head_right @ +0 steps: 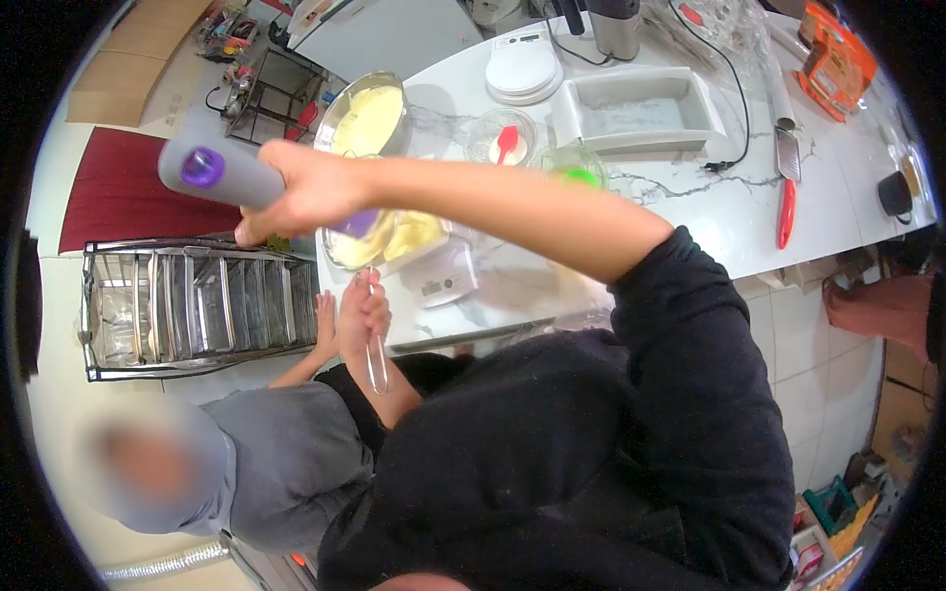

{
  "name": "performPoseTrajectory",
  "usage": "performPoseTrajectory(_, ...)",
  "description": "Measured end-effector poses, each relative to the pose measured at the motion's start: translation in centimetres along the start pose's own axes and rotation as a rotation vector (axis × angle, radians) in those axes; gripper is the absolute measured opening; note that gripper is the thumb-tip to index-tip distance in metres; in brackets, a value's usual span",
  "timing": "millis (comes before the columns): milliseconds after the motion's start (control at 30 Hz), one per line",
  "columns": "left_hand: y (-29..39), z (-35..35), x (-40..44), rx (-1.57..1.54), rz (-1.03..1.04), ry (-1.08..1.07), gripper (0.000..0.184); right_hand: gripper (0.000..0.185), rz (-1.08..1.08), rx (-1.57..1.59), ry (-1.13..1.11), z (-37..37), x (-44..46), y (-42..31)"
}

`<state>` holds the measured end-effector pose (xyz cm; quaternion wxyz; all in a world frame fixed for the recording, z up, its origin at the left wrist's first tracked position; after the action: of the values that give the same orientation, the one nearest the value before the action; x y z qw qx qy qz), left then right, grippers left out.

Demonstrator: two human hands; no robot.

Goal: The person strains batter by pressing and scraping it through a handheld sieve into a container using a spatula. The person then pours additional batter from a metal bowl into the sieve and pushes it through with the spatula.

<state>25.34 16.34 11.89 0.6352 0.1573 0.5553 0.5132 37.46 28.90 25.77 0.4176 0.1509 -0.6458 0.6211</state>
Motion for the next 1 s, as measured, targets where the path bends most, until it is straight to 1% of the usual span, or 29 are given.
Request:
performPoseTrajectory(67, -0.7, 0.3, 0.0, 0.005, -0.001, -0.02, 0.021, 0.031, -0.037, -0.113, 0.067, -1.3, 0.7, 0.1)
performPoseTrajectory(167, -0.4, 1.2, -0.1, 0.049, 0.032, -0.034, 0.021, 0.03, -0.265, -0.259, 0.206, -1.0, 0.3, 2.5)
performPoseTrajectory(200, -0.3, 1.0, -0.1, 0.045, 0.028, -0.019, 0.021, 0.028, -0.278, -0.271, 0.209, -0.6, 0.1, 2.4)
performPoseTrajectory(300, -0.3, 0.0, 0.1, 0.026, 0.009, 0.013, 0.021, 0.028, -0.005, 0.093, 0.037, -0.4, -0.3, 1.8)
performPoseTrajectory(333, -0.6, -0.2, 0.1, 0.012, 0.0, 0.015, 0.021, 0.03, 0.074, 0.087, 0.066, -0.8, 0.0, 0.9)
performPoseTrajectory(433, -0.8, 0.5, -0.5, 0.047, 0.001, 0.021, 0.021, 0.03, -0.083, -0.081, 0.193, -1.5, 0.9, 1.7)
performPoseTrajectory(467, -0.8, 0.8, -0.6, 0.07, 0.006, 0.021, 0.021, 0.029, -0.191, -0.187, 0.16, -1.5, 0.7, 2.7)
performPoseTrajectory(567, -0.4, -0.1, -0.4, 0.063, 0.023, 0.02, 0.021, 0.028, -0.234, -0.031, 0.146, 0.1, 0.2, 2.0)
performPoseTrajectory(600, -0.6, -0.4, -0.3, 0.046, 0.01, 0.022, 0.021, 0.028, -0.018, 0.081, 0.07, 0.3, -0.2, 2.3)
performPoseTrajectory(700, -0.7, -1.1, -0.5, 0.016, -0.013, 0.019, 0.021, 0.027, 0.03, -0.011, 0.07, -0.5, 0.9, 1.9)
performPoseTrajectory(733, -0.8, -0.8, -0.6, 0.015, -0.009, 0.009, 0.021, 0.026, -0.052, -0.096, 0.092, -0.9, 1.3, 2.4)
performPoseTrajectory(833, -0.4, -0.1, -0.8, 0.017, -0.005, -0.016, 0.021, 0.034, -0.258, -0.268, 0.16, 0.6, 1.3, 3.1)
performPoseTrajectory(867, 0.0, -0.4, -0.7, 0.001, -0.005, -0.037, 0.021, 0.033, -0.4, -0.232, 0.145, 1.4, 1.2, 3.9)
performPoseTrajectory(900, 0.2, -0.8, -0.7, -0.015, -0.007, -0.055, 0.02, 0.033, -0.302, -0.118, 0.087, 2.0, 1.1, 3.4)
performPoseTrajectory(967, 0.3, -1.8, -0.9, 0.008, 0.013, 0.021, 0.02, 0.032, 0.004, 0.08, -0.05, 1.8, 1.2, 1.3)
performPoseTrajectory(1000, 0.4, -1.9, -1.0, 0.018, 0.022, 0.057, 0.02, 0.032, -0.035, 0.031, -0.002, 1.5, 1.5, 1.3)
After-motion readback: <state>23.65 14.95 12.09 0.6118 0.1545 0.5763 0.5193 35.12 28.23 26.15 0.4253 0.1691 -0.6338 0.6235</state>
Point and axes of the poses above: each hand's wrist, its own x-axis towards the middle knuckle, its own z-axis out of the palm, y = z × x, the point moved 3 cm from there along x, towards the middle knuckle, and after that the axes turned 9 degrees about -z, right-handed, at the moved point
